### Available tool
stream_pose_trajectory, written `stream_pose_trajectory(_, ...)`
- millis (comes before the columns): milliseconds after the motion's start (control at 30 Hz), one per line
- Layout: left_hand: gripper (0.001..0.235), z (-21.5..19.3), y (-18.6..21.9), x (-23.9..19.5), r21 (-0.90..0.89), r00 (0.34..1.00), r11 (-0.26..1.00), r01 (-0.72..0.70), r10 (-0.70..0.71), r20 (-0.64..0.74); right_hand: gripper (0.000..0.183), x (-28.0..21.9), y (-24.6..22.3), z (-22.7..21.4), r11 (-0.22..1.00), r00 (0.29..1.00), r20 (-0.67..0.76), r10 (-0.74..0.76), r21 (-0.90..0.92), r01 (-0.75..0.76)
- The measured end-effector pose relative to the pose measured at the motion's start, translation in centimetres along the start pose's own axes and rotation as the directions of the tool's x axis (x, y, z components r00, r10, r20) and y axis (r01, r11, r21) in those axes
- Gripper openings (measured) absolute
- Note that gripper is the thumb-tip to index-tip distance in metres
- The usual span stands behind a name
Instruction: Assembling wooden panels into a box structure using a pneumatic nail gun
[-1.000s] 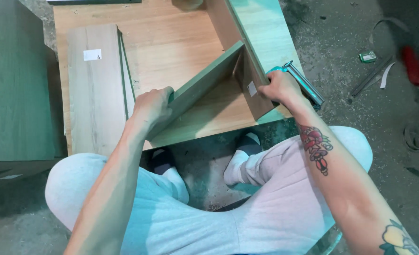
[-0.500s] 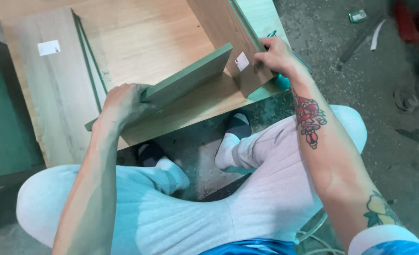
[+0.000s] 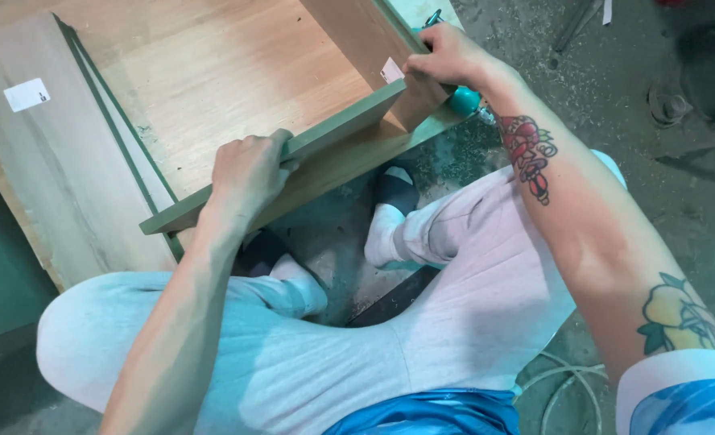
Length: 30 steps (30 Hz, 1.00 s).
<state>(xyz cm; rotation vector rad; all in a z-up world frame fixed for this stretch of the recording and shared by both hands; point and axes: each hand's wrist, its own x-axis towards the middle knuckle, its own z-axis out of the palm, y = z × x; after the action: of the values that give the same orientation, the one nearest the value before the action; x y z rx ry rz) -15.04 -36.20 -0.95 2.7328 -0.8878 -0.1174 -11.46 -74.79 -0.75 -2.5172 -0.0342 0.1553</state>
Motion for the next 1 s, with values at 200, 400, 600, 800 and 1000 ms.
stream_pose_trajectory(200,0.007,0.8,0.6,1.2,-0.065,0.996,0.994,-0.089,0.088,-0.011,0.031,0.6,-0.9,0.6,1.0,0.999,0.032,0.004,-0.02,-0.003)
stream_pose_trajectory(400,0.012,0.8,1.0,0.0,0.014,0.979,0.979,-0.203,0.203,0.008,0.029,1.3,-0.3,1.9,1.0,0.999,-0.054,-0.001,0.028,0.002)
stream_pose_trajectory(600,0.013,0.0,1.3,0.9,-0.002,0.989,0.996,-0.085,0.085,0.119,0.027,1.8,-4.2,4.7,0.937,0.947,-0.083,0.31,0.195,-0.29)
stream_pose_trajectory(800,0.016,-0.7,1.8,1.8,0.037,0.961,0.998,-0.044,0.032,0.273,0.032,2.6,-3.6,6.0,0.934,0.942,-0.11,0.318,0.204,-0.292)
stream_pose_trajectory(1000,0.011,0.1,1.3,0.5,0.022,0.993,1.0,-0.021,0.018,0.115,0.034,1.4,-7.7,4.5,0.989,0.978,-0.156,0.14,-0.033,-0.147)
